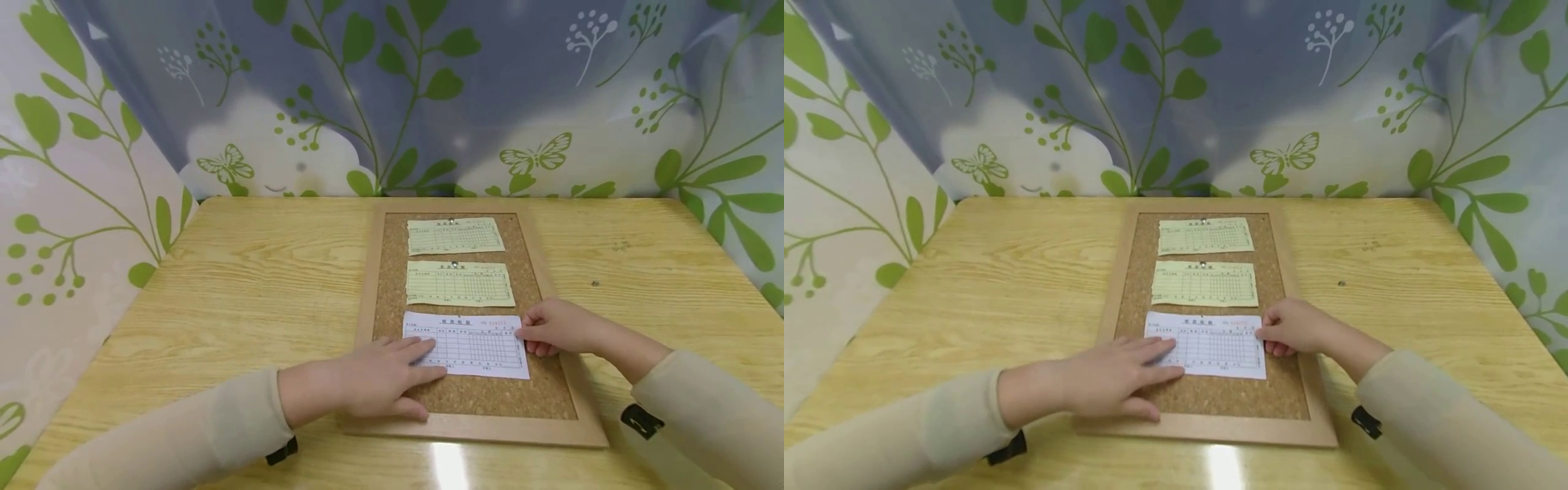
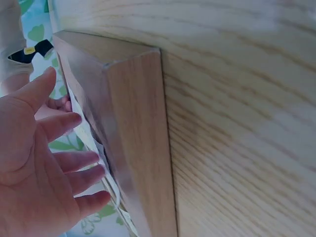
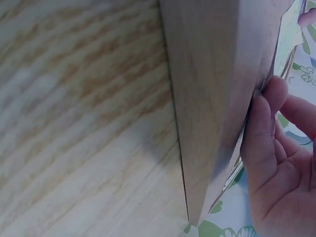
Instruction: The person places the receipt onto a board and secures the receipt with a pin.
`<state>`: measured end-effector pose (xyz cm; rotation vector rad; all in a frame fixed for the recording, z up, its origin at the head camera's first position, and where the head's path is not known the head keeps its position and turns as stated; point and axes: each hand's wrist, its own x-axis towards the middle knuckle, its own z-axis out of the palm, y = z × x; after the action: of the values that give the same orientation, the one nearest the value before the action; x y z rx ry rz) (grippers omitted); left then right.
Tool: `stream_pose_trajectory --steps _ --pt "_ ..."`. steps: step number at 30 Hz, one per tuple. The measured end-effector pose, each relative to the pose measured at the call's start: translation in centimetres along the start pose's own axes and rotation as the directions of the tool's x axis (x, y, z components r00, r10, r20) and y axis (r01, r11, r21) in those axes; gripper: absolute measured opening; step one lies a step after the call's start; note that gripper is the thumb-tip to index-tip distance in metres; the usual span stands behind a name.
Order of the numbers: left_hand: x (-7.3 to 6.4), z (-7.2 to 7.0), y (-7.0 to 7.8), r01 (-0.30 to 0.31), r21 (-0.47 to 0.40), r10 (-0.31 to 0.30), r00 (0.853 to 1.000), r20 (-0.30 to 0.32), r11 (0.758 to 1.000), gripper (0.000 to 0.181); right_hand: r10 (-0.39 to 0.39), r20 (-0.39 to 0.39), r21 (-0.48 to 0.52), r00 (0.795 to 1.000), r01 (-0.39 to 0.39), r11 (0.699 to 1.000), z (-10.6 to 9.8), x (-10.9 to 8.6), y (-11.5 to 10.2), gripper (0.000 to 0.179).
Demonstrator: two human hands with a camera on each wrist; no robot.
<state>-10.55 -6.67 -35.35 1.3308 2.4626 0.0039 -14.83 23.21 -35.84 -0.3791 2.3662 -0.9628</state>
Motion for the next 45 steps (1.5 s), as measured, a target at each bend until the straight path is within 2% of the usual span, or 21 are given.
stream_pose_trajectory --steps 5,13,19,23,28,33,45 --pt "0.11 -0.07 -0.34 -0.008 0.019 0.009 0.999 -0.043 1.000 0.064 -0.003 0.022 -0.046 1.000 0.004 0.999 -0.10 0.11 -0.20 0.023" --pt "0.04 0.07 -0.43 0.012 -0.005 -0.012 1.000 0.009 1.000 0.065 0.019 0.031 -0.088 0.999 -0.016 0.996 0.22 0.13 -0.37 0.023" --pt "0.12 0.13 -0.47 0.011 -0.006 -0.011 1.000 0.009 1.000 0.065 0.024 0.010 -0.102 1.000 -0.022 0.995 0.45 0.07 -0.35 0.024" --pt "0.07 0.07 -0.41 0.003 0.003 -0.004 1.000 0.014 1.000 0.065 0.018 0.003 -0.072 1.000 -0.018 0.997 0.80 -0.11 -0.28 0.023" --pt "0.28 -0.22 -0.42 -0.025 0.030 0.025 1.000 -0.009 0.999 0.064 -0.005 -0.023 -0.045 1.000 0.004 0.999 0.57 -0.35 -0.06 0.022" --pt "0.35 -0.43 -0.52 -0.009 0.031 0.009 1.000 0.012 0.999 0.065 -0.006 -0.012 -0.025 1.000 0.006 1.000 0.36 -0.28 -0.15 0.021" --pt "0.52 -0.38 -0.17 0.005 0.032 -0.006 0.999 0.032 0.999 0.065 0.031 -0.003 -0.088 1.000 -0.031 0.996 0.23 -0.19 -0.38 0.021"
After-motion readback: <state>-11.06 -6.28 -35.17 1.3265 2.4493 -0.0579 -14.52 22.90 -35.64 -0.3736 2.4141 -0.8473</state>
